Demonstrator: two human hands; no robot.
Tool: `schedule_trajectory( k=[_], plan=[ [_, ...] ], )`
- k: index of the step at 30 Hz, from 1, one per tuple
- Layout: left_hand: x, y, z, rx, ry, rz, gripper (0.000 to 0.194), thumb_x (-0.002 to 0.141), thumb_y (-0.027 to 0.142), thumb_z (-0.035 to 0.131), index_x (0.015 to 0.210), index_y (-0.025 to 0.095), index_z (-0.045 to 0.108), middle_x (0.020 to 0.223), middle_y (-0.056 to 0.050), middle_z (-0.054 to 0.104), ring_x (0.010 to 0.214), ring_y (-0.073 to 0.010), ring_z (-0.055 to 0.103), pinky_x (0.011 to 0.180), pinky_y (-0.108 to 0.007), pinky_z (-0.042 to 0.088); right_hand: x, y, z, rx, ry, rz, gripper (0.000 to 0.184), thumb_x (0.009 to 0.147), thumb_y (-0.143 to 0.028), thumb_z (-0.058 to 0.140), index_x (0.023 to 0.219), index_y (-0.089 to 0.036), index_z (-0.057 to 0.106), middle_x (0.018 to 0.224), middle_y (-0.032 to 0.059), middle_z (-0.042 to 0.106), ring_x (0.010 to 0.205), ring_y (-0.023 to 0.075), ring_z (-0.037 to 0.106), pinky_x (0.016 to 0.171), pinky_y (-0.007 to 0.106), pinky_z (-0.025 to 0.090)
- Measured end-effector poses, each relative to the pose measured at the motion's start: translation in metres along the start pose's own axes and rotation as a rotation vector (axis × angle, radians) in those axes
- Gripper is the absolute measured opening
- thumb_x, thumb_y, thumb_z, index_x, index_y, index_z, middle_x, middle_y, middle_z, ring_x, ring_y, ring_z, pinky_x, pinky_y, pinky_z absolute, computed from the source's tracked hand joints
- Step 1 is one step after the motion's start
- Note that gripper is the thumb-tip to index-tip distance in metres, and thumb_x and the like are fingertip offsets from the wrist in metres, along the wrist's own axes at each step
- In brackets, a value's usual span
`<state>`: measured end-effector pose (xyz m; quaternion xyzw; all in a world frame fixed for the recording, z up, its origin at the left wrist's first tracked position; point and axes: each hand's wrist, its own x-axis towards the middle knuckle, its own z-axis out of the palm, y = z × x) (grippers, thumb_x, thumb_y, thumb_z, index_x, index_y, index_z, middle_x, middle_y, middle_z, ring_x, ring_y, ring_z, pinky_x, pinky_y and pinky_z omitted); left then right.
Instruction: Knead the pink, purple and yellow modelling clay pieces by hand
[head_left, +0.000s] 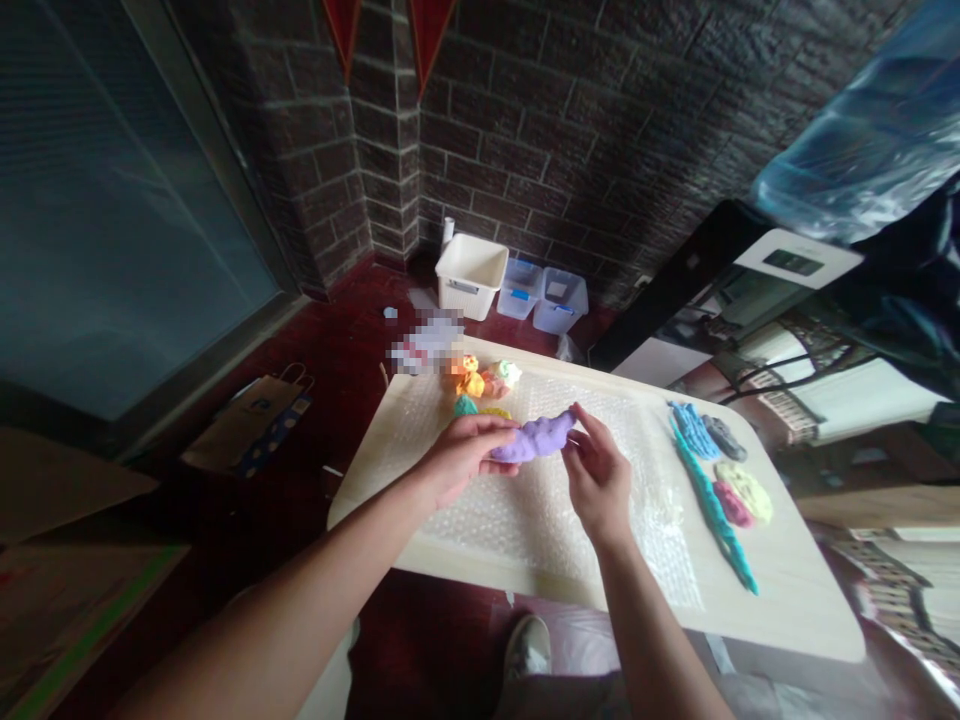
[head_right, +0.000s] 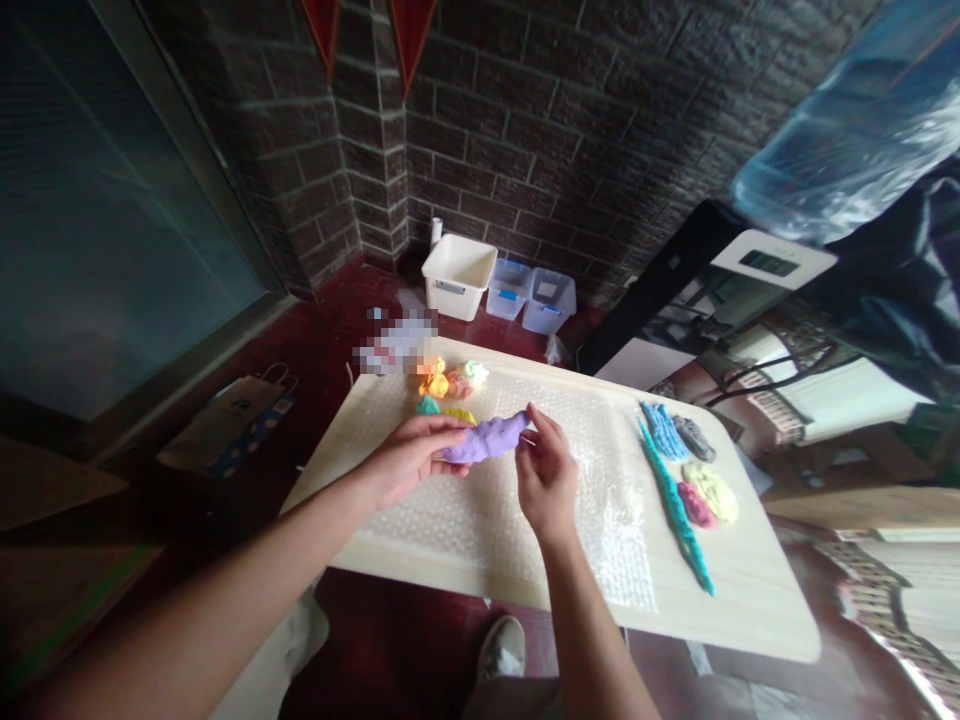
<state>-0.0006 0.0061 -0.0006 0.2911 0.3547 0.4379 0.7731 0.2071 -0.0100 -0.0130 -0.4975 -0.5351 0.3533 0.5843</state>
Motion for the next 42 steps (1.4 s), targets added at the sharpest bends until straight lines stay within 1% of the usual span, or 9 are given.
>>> schedule_trajectory(
  k=[3,8,12,18,22,26,35,39,42],
  plan=[
    [0.000,0.001,0.000,0.029,0.029,0.050,0.036,0.072,0.031,0.092,0.101,0.014,0.078,0.102,-0.012,0.078,0.084,-0.0197,0.072,0.070,-0.033,0.061,0.003,-0.004,0.001,0.220,0.085,0.200,0.046,0.087,-0.032,0.076,0.132,-0.028,0.070,0.131,0.0101,0.072,0.095,0.0218,0.074,0.089,0.042,0.060],
    [-0.006,0.001,0.001,0.128,0.003,0.062,0.044,0.068,0.034,0.094,0.104,0.015,0.078,0.102,-0.011,0.079,0.088,-0.0211,0.072,0.073,-0.033,0.058,0.003,-0.018,-0.002,0.417,-0.008,0.404,0.036,0.088,-0.050,0.075,0.111,-0.023,0.077,0.092,0.0040,0.075,0.075,0.0178,0.068,0.065,0.030,0.055],
    [-0.010,-0.002,0.001,0.216,-0.066,0.049,0.046,0.072,0.035,0.092,0.110,0.014,0.078,0.108,-0.014,0.080,0.090,-0.0210,0.073,0.075,-0.030,0.054,0.002,-0.021,-0.001,0.388,0.007,0.387,0.030,0.079,-0.043,0.087,0.099,-0.022,0.078,0.082,0.0001,0.070,0.068,0.0133,0.062,0.061,0.025,0.049],
    [-0.012,-0.001,0.005,0.292,-0.107,0.031,0.044,0.070,0.031,0.092,0.109,0.015,0.077,0.109,-0.013,0.081,0.091,-0.0217,0.073,0.076,-0.030,0.054,0.006,-0.017,-0.001,0.410,0.023,0.401,0.028,0.077,-0.038,0.086,0.098,-0.021,0.080,0.079,0.0001,0.070,0.068,0.0148,0.060,0.063,0.028,0.048],
    [-0.008,0.004,0.002,0.296,0.035,0.123,0.037,0.081,0.042,0.082,0.105,0.015,0.077,0.111,-0.014,0.079,0.093,-0.0225,0.074,0.077,-0.031,0.056,0.009,-0.014,-0.007,0.431,0.095,0.398,0.034,0.076,-0.036,0.084,0.107,-0.024,0.080,0.080,-0.0014,0.069,0.069,0.0146,0.060,0.064,0.028,0.047],
    [-0.005,0.010,-0.006,0.267,0.168,0.242,0.030,0.083,0.041,0.077,0.098,0.014,0.076,0.095,-0.009,0.079,0.080,-0.0188,0.071,0.072,-0.030,0.055,0.011,-0.011,-0.013,0.438,0.150,0.395,0.029,0.074,-0.036,0.085,0.099,-0.023,0.080,0.077,-0.0011,0.069,0.068,0.0148,0.060,0.062,0.027,0.046],
    [-0.003,0.007,-0.007,0.436,0.184,0.289,0.030,0.082,0.040,0.078,0.095,0.014,0.076,0.086,-0.008,0.078,0.077,-0.0199,0.072,0.073,-0.031,0.055,0.013,-0.005,-0.017,0.407,0.302,0.371,0.031,0.071,-0.038,0.085,0.094,-0.019,0.076,0.070,-0.0017,0.067,0.059,0.0119,0.057,0.055,0.024,0.045],
    [0.001,-0.002,-0.007,0.557,0.140,0.377,0.028,0.082,0.042,0.079,0.091,0.015,0.076,0.084,-0.008,0.078,0.078,-0.0206,0.072,0.074,-0.032,0.057,0.015,-0.014,-0.038,0.367,0.417,0.313,0.043,0.072,-0.036,0.084,0.110,-0.020,0.074,0.071,-0.0032,0.069,0.056,0.0113,0.057,0.054,0.025,0.046],
    [0.003,-0.006,-0.008,0.602,0.109,0.399,0.030,0.083,0.044,0.079,0.092,0.015,0.075,0.088,-0.009,0.079,0.080,-0.0220,0.074,0.075,-0.033,0.059,0.008,-0.027,-0.074,0.347,0.480,0.258,0.045,0.071,-0.032,0.084,0.112,-0.020,0.073,0.071,-0.0044,0.070,0.053,0.0101,0.058,0.054,0.025,0.049]
  ],
)
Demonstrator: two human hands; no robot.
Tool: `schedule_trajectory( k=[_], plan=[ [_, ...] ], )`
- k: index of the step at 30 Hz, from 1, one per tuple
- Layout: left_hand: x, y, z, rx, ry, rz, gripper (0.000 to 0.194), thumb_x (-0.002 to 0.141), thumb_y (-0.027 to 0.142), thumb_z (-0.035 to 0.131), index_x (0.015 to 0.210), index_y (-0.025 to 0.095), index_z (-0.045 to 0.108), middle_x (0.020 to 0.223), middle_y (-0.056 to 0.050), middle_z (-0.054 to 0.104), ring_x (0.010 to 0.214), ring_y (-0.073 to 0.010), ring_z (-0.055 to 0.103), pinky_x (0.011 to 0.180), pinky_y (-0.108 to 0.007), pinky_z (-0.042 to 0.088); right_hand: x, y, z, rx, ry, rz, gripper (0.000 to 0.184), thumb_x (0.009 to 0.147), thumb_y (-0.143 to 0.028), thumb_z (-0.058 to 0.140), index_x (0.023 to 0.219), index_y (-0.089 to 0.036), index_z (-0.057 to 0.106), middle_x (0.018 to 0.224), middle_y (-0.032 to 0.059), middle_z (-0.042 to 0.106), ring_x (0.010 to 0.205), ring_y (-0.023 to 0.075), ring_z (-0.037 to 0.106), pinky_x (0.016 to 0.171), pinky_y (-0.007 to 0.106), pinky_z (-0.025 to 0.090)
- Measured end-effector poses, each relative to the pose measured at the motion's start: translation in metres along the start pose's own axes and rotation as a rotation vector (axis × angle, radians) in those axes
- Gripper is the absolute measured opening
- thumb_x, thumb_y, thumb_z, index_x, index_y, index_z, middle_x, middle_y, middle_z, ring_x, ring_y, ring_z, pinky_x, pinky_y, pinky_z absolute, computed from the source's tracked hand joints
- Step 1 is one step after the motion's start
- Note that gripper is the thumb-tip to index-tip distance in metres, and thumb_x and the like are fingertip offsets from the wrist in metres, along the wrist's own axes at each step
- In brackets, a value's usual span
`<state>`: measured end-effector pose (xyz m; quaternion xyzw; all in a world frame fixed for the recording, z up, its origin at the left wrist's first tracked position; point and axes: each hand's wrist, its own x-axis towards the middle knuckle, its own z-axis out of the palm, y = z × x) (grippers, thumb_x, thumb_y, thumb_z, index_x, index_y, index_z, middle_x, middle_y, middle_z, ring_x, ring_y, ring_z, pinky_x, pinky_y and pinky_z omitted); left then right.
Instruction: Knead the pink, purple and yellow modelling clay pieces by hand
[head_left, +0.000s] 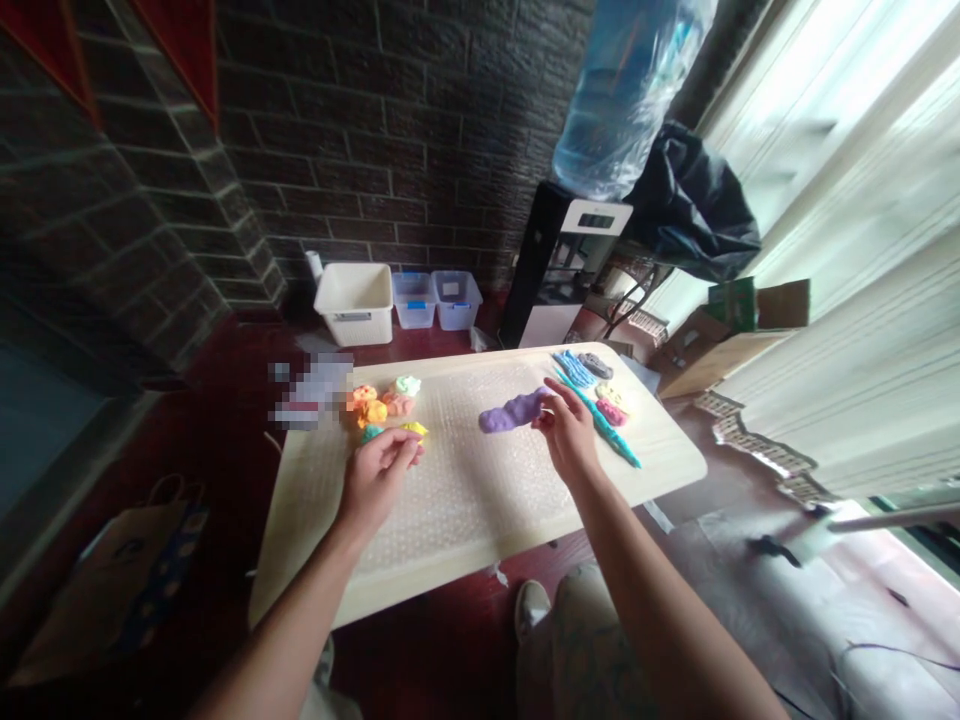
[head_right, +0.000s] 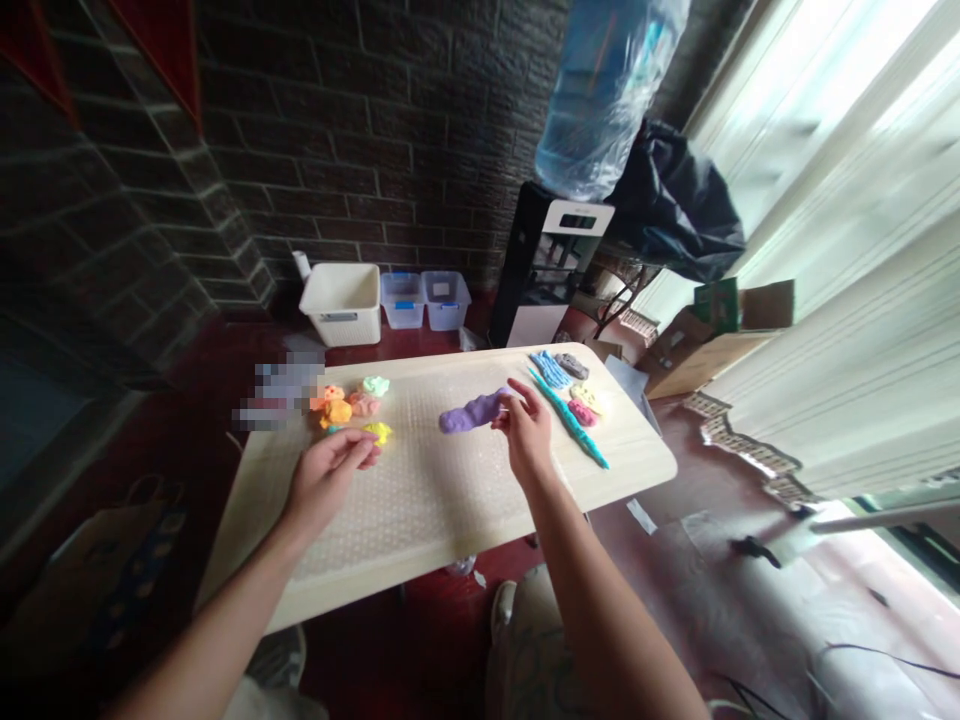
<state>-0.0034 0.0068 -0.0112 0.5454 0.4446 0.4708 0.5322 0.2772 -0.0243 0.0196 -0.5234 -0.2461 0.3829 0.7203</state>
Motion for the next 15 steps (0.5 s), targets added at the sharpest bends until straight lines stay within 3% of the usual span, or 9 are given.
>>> schedule_trajectory(
  k=[5,9,12,15],
  plan=[
    [-0.002,-0.002,-0.001,0.044,-0.001,0.029,0.030,0.084,0.045,0.078,0.092,0.016,0.077,0.089,-0.009,0.079,0.079,-0.0222,0.075,0.076,-0.033,0.060,-0.012,-0.033,-0.083,-0.003,0.160,-0.062,0.038,0.065,-0.034,0.091,0.093,-0.020,0.070,0.073,-0.0013,0.074,0.057,0.0140,0.071,0.058,0.027,0.060],
    [-0.003,-0.007,0.003,0.094,0.011,0.053,0.031,0.085,0.046,0.077,0.094,0.016,0.077,0.087,-0.008,0.078,0.079,-0.0231,0.075,0.076,-0.033,0.061,-0.033,-0.034,-0.141,-0.004,0.276,-0.051,0.050,0.054,-0.037,0.100,0.088,-0.019,0.068,0.076,0.0037,0.079,0.061,0.0192,0.077,0.057,0.026,0.064],
    [-0.004,-0.013,0.009,0.127,-0.009,0.050,0.034,0.083,0.049,0.078,0.094,0.017,0.077,0.089,-0.008,0.078,0.082,-0.0248,0.076,0.077,-0.034,0.062,-0.042,-0.026,-0.162,-0.007,0.302,-0.012,0.058,0.050,-0.039,0.105,0.090,-0.018,0.069,0.078,0.0077,0.081,0.063,0.0214,0.079,0.056,0.025,0.065],
    [-0.006,-0.016,0.016,0.130,-0.018,0.016,0.037,0.079,0.052,0.081,0.093,0.017,0.077,0.087,-0.007,0.078,0.080,-0.0253,0.075,0.077,-0.035,0.062,-0.039,-0.019,-0.170,-0.015,0.277,0.019,0.061,0.051,-0.041,0.105,0.094,-0.016,0.070,0.082,0.0101,0.082,0.063,0.0208,0.079,0.057,0.025,0.064]
  ],
)
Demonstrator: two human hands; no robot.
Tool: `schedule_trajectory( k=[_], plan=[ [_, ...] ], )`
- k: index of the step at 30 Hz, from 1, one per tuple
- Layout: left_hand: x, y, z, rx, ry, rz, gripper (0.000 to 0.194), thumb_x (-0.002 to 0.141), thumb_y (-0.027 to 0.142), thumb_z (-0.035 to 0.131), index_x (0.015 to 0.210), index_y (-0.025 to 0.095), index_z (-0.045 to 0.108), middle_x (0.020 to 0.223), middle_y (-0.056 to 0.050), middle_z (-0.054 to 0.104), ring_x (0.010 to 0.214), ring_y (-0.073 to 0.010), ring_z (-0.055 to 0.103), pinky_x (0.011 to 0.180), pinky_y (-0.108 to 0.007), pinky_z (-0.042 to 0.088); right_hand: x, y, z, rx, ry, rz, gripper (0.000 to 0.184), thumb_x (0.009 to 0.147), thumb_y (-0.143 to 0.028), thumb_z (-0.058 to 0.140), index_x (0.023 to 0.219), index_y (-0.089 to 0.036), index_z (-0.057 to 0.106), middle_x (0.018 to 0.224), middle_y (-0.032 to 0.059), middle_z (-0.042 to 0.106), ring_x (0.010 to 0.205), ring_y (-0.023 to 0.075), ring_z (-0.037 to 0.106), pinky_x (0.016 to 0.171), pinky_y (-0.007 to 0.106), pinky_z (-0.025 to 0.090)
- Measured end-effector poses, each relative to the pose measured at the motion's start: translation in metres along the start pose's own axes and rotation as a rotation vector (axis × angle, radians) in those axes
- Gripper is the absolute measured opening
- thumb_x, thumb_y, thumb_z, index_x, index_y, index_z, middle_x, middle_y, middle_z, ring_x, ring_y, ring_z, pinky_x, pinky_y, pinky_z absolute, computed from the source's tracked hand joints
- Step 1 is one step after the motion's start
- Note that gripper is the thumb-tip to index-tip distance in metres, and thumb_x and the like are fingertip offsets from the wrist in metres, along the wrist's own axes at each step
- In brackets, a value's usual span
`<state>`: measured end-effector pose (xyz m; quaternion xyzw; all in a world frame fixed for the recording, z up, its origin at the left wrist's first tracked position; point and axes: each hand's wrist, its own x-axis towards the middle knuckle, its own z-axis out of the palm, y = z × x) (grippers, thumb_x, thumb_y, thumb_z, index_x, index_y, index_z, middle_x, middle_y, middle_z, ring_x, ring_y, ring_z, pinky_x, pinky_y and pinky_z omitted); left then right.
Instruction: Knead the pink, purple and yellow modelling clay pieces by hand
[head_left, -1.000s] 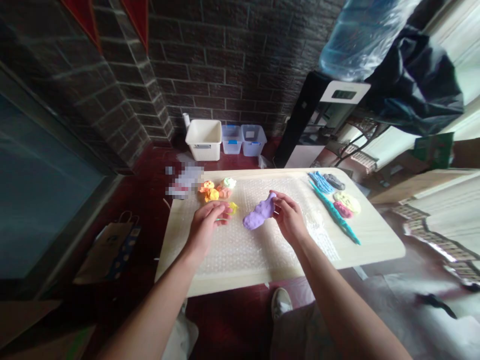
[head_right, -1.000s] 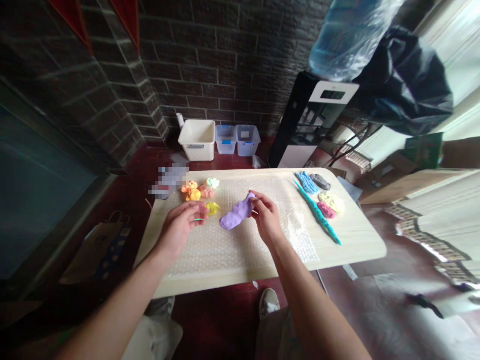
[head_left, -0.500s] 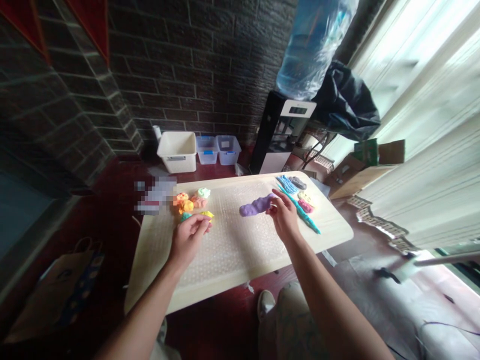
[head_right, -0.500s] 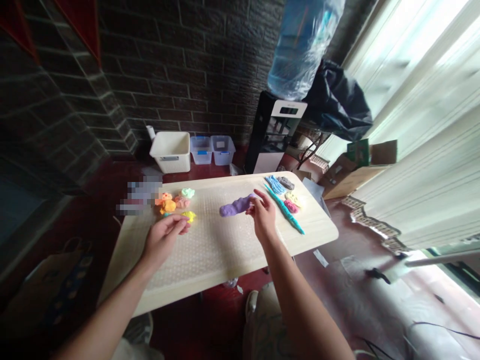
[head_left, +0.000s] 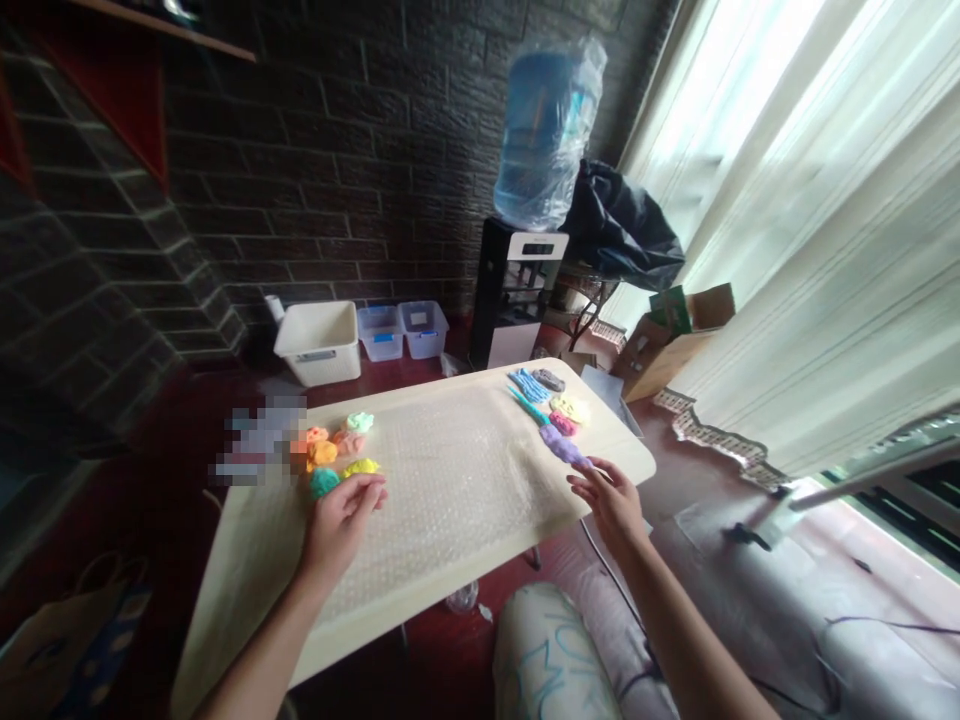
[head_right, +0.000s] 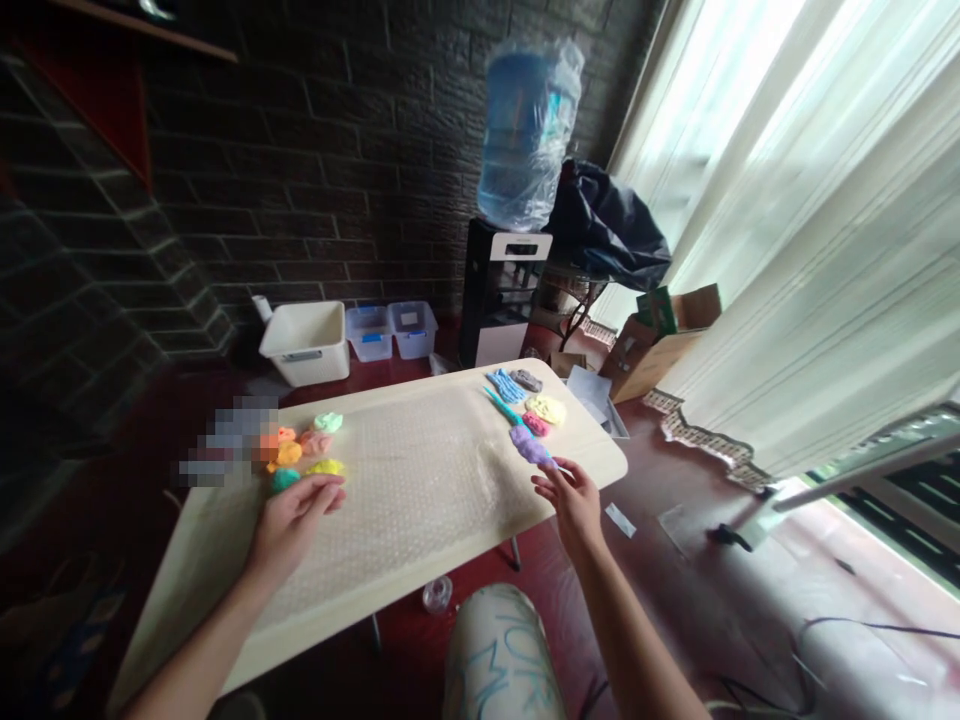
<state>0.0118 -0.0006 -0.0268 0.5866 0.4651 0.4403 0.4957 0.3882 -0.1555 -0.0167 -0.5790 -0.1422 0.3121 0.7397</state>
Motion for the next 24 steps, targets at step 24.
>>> schedule_trajectory(
  k=[24],
  plan=[
    [-0.006,-0.024,0.021,0.305,-0.157,0.068,0.039,0.090,0.054,0.066,0.098,0.017,0.076,0.091,-0.009,0.078,0.083,-0.0257,0.076,0.078,-0.036,0.062,0.058,0.030,0.021,-0.425,-0.125,-0.097,0.065,0.073,-0.076,0.077,0.107,-0.023,0.058,0.088,0.0065,0.080,0.050,0.0213,0.073,0.041,0.029,0.056]
  ],
)
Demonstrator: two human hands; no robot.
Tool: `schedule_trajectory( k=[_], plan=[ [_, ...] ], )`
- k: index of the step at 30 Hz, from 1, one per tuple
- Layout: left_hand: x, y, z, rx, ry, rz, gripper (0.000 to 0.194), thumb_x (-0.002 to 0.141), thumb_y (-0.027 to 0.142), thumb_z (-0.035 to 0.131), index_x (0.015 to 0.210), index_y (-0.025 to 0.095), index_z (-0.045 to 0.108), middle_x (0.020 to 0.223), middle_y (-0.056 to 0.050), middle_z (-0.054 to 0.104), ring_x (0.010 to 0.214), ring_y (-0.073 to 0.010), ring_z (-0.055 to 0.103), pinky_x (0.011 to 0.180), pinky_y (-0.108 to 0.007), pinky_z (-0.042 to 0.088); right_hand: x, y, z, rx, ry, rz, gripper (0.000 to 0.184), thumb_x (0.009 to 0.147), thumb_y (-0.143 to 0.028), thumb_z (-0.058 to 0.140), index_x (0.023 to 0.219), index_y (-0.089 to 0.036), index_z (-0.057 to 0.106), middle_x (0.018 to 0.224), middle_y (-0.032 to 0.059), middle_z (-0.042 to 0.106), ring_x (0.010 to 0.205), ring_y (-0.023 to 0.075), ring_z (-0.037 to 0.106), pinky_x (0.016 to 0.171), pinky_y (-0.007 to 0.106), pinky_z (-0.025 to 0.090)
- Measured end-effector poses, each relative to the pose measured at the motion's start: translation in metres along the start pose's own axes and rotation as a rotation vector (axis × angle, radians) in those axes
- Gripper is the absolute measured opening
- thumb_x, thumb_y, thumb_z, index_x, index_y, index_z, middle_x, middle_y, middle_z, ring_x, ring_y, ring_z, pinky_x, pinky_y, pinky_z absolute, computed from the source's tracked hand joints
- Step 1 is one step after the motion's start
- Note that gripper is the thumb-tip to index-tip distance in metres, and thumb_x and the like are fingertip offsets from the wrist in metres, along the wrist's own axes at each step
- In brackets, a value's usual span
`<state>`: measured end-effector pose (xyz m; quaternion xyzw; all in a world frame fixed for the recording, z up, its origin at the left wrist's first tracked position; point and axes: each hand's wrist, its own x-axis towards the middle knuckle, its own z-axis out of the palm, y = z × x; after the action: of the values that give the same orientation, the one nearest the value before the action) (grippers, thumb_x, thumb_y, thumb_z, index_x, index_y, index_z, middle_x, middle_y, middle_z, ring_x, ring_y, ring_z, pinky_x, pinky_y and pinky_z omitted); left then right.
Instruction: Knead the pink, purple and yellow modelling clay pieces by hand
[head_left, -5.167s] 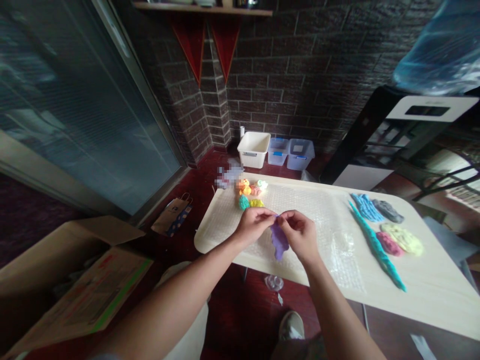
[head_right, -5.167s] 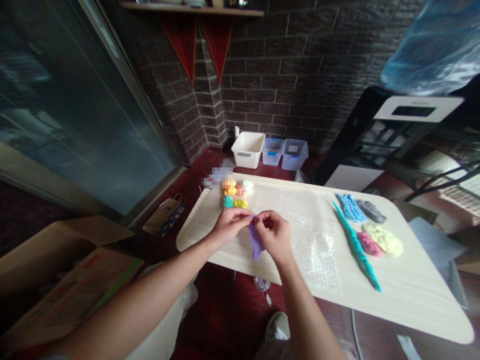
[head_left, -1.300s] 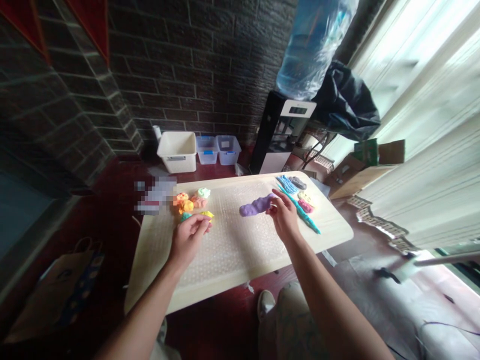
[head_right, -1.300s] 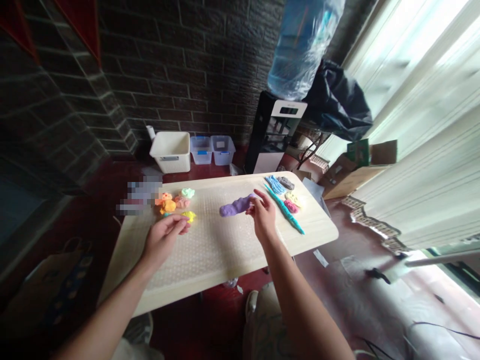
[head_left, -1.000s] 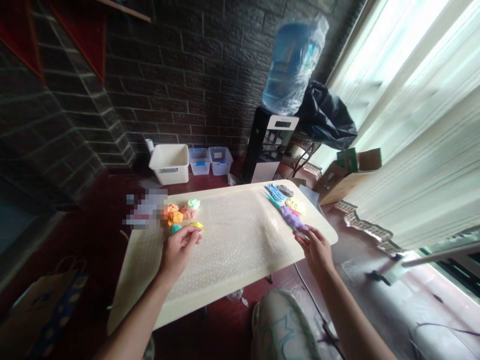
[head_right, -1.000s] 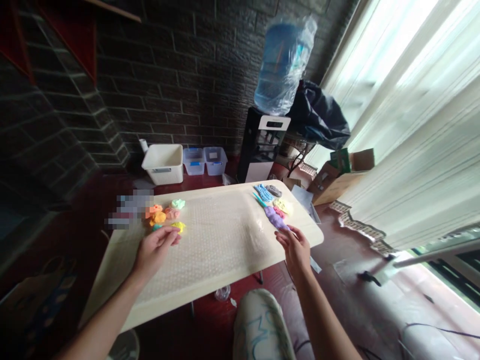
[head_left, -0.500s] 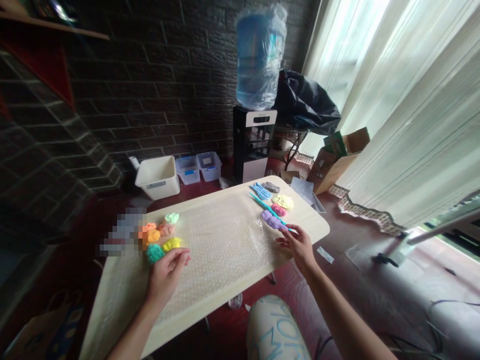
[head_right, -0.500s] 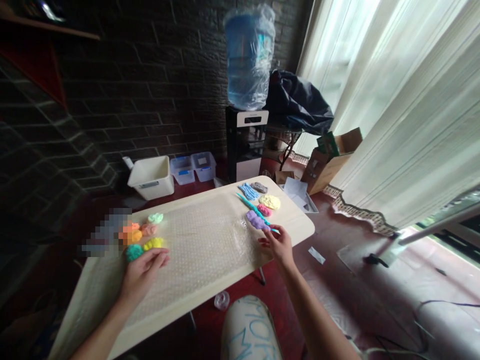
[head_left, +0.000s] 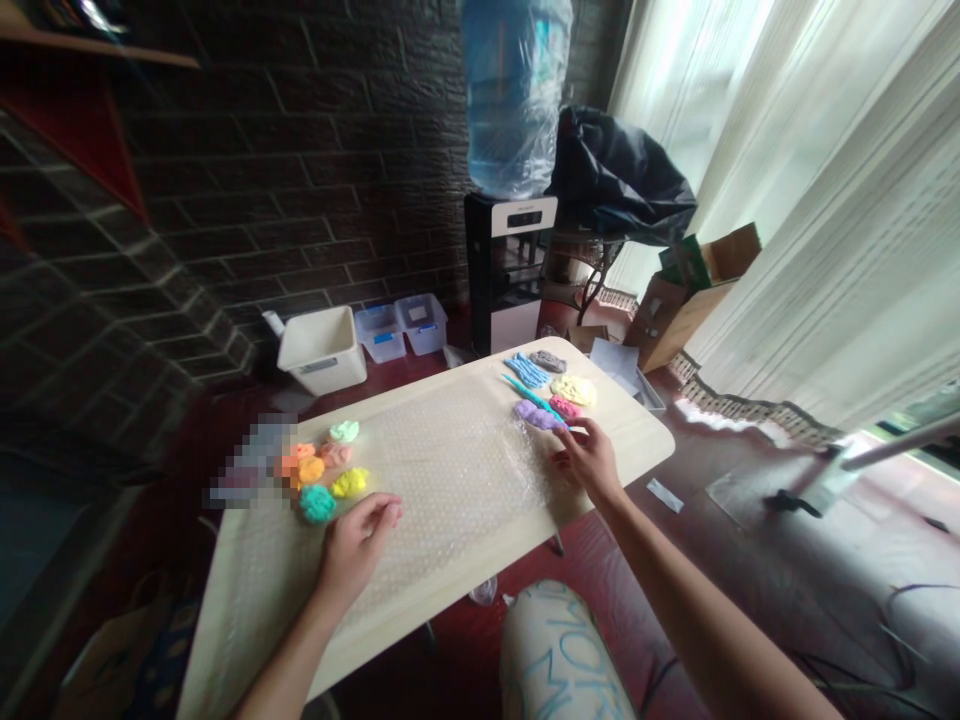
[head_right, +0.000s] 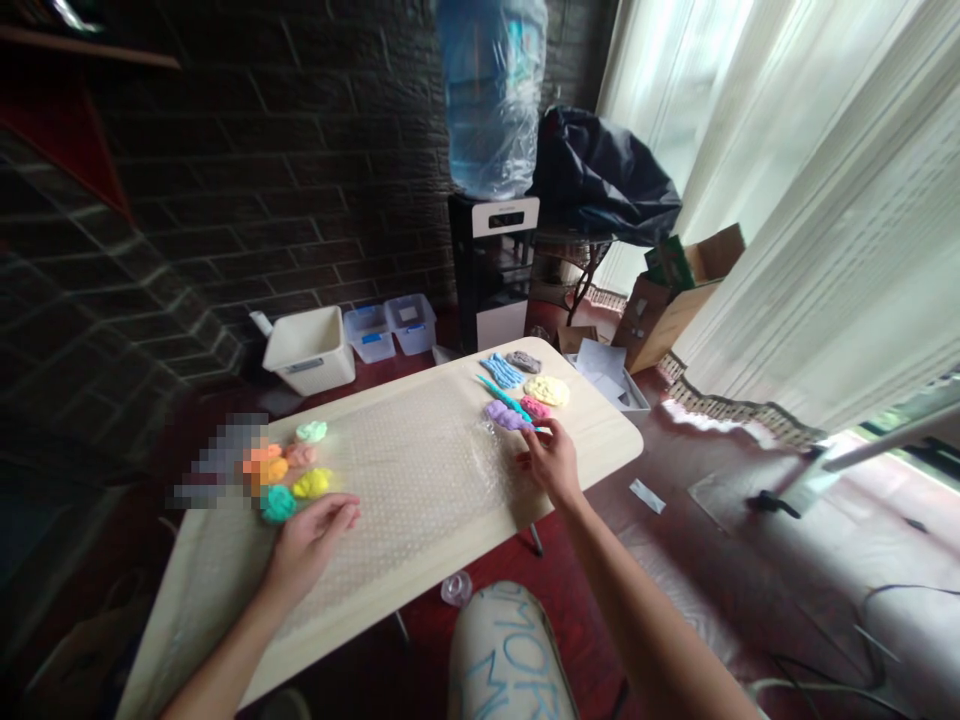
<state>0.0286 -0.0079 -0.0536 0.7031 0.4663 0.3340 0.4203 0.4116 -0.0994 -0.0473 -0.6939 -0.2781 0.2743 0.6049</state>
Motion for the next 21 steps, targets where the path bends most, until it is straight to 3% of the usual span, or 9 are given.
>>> schedule_trajectory(
  k=[4,9,13,16,21],
  plan=[
    [0.001,0.001,-0.001,0.057,-0.033,0.017,0.038,0.090,0.054,0.064,0.094,0.018,0.077,0.092,-0.008,0.080,0.086,-0.0272,0.076,0.080,-0.037,0.061,0.000,0.001,-0.009,-0.230,0.011,-0.044,0.049,0.082,-0.065,0.071,0.104,-0.021,0.067,0.075,0.0054,0.079,0.039,0.0175,0.063,0.037,0.026,0.046],
    [0.003,0.001,-0.004,0.074,-0.051,0.027,0.036,0.090,0.052,0.063,0.091,0.019,0.077,0.090,-0.008,0.080,0.084,-0.0265,0.076,0.077,-0.036,0.061,-0.002,-0.003,-0.018,-0.494,0.031,-0.142,0.027,0.086,-0.044,0.067,0.097,-0.020,0.072,0.060,0.0027,0.072,0.047,0.0202,0.066,0.053,0.029,0.049],
    [0.003,0.003,-0.006,0.082,-0.059,0.053,0.034,0.090,0.050,0.063,0.091,0.019,0.077,0.090,-0.008,0.081,0.084,-0.0261,0.076,0.077,-0.035,0.061,-0.014,-0.008,-0.013,-0.601,0.024,-0.244,0.033,0.087,-0.041,0.063,0.110,-0.020,0.072,0.071,0.0045,0.076,0.060,0.0224,0.071,0.065,0.032,0.050],
    [0.003,0.005,-0.009,0.093,-0.092,0.073,0.033,0.090,0.048,0.063,0.091,0.019,0.078,0.090,-0.008,0.081,0.084,-0.0260,0.077,0.078,-0.035,0.061,-0.026,-0.009,-0.005,-0.641,-0.018,-0.295,0.034,0.091,-0.046,0.060,0.109,-0.021,0.074,0.076,0.0051,0.078,0.058,0.0212,0.071,0.066,0.031,0.050],
    [0.002,0.003,-0.012,0.094,-0.100,0.094,0.030,0.092,0.045,0.062,0.092,0.019,0.077,0.089,-0.007,0.081,0.083,-0.0246,0.077,0.076,-0.033,0.060,-0.026,-0.011,-0.005,-0.710,-0.016,-0.291,0.039,0.093,-0.045,0.056,0.113,-0.020,0.077,0.082,0.0079,0.081,0.066,0.0238,0.076,0.070,0.032,0.052]
  ],
)
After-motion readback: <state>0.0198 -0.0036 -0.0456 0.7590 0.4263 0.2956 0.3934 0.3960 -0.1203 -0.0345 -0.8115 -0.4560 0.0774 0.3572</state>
